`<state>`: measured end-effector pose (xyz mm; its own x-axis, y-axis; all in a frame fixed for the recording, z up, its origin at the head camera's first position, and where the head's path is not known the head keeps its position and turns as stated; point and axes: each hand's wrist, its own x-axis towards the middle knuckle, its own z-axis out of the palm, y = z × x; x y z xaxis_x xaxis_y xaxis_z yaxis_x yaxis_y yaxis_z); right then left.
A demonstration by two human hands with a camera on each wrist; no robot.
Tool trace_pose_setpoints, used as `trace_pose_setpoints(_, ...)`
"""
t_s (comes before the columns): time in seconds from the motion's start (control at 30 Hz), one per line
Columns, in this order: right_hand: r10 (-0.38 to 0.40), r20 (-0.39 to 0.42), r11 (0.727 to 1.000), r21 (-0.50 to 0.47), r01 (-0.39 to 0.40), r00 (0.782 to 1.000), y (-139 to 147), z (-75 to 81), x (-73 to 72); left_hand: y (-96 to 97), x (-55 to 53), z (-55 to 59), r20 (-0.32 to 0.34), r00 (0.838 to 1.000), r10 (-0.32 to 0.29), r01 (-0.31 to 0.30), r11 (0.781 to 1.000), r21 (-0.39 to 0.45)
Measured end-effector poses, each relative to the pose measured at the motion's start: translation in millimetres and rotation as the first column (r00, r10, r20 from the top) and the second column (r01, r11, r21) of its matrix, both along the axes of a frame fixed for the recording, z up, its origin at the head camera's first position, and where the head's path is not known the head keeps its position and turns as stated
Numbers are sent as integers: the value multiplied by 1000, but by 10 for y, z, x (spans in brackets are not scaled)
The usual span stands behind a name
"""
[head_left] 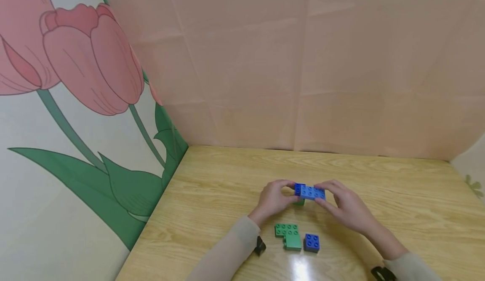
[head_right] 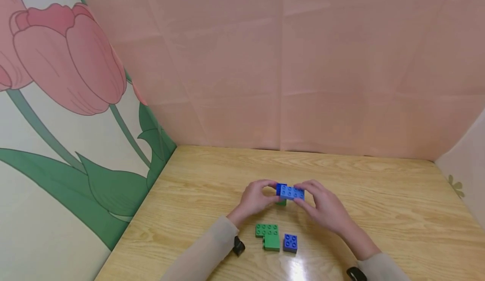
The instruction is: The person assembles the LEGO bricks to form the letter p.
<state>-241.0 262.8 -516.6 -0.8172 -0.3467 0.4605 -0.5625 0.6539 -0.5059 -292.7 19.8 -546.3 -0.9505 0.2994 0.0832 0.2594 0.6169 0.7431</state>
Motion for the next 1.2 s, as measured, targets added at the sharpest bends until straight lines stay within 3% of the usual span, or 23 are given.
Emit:
trace_pose_setpoints(0.37,-27,-12,1000,7,27,1000,-17,19,-74,0,2,2,4,1000,-20,20,1000,21)
trace_pose_setpoints(0.8,-31,41,999,21,30,999,-12,-3,-196,5,-3,-13,22,1000,-4,4,1000,26)
trace_pose_setpoints(1.2,7,57,1000,-2,-7,998,-64,0,-221,3,-18,-36,2,1000,-16,16,999,38)
